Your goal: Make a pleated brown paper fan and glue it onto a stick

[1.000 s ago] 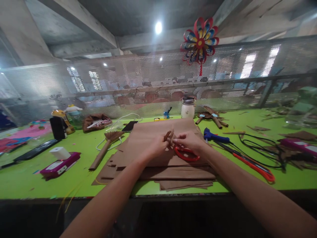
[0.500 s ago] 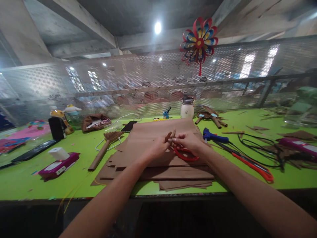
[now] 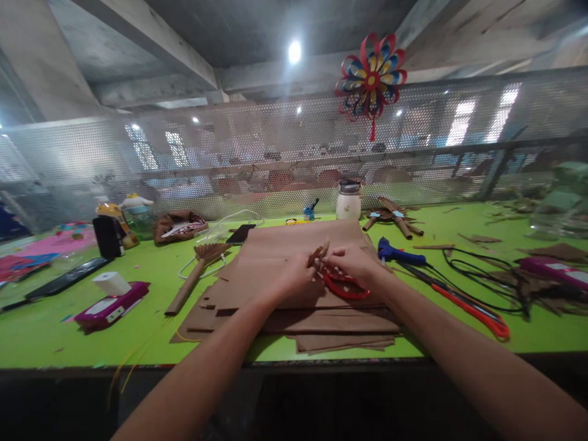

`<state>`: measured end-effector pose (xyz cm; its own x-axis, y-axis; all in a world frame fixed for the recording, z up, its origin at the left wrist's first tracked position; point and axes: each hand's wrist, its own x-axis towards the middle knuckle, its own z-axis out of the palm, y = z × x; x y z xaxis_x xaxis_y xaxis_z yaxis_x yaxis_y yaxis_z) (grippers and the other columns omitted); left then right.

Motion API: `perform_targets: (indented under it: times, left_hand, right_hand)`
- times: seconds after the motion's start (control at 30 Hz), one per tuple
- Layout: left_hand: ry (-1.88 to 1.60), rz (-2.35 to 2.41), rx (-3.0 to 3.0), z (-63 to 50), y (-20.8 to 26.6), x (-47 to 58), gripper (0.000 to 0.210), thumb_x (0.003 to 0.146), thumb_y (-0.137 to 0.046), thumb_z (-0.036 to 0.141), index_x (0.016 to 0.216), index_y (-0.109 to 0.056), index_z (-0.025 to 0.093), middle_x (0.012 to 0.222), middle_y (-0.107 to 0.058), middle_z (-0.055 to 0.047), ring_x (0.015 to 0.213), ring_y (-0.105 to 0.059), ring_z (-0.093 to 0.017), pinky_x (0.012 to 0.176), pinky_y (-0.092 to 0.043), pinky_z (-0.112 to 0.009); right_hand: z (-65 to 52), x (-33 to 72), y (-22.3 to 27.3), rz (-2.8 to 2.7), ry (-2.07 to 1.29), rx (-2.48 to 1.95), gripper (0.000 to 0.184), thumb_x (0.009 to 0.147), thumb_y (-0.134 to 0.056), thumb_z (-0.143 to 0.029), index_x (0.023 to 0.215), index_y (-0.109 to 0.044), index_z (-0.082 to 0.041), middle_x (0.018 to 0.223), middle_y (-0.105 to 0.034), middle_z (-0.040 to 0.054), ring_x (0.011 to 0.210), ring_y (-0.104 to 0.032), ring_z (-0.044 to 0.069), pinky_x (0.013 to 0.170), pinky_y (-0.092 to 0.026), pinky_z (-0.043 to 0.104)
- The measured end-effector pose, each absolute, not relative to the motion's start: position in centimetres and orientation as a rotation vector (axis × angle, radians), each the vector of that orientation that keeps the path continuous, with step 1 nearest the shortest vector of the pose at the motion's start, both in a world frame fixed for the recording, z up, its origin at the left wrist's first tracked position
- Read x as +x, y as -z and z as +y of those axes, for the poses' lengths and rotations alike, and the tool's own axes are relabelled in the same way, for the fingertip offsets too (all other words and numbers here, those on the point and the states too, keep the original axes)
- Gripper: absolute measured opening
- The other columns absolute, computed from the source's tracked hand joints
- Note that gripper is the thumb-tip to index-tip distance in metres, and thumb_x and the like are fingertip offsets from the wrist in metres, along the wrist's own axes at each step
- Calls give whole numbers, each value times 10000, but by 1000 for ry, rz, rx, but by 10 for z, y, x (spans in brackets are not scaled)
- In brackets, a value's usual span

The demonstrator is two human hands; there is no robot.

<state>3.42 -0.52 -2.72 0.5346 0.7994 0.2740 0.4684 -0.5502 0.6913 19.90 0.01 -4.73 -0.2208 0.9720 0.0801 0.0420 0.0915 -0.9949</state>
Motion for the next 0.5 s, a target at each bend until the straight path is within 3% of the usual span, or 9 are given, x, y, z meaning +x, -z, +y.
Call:
perform_targets:
  times: [0.13,0.37,0.5]
  left_hand:
    - [-799,975,2159,-2,30,35,318,706,-534,210,1004,-631,156,770,-665,-39,691,-596,-159,657,-451,-252]
    - [-762,722,1877,6,31,36,289,784,-486,361,909,-586,120,766,-651,-81,580,-604,-151,578,-463,-277]
    - [-762,726,1751,2,27,36,264,775,-510,369,829,-533,112,734,-651,-99,565,-598,-139,424,-333,-186]
  right_hand:
    - [-4,198,44,-1420,-1347,-1034,163,666,-602,-263,572,-574,-132,484,-554,-12,375,-420,43,363,-291,165]
    - [-9,200,36,-1448,-1279,-996,235,624,-683,-332,617,-563,-129,500,-550,-16,427,-439,57,415,-326,183]
    - [-9,200,35,-1482,-1142,-935,298,610,-705,-387,685,-575,-130,540,-539,-27,433,-405,48,405,-282,181]
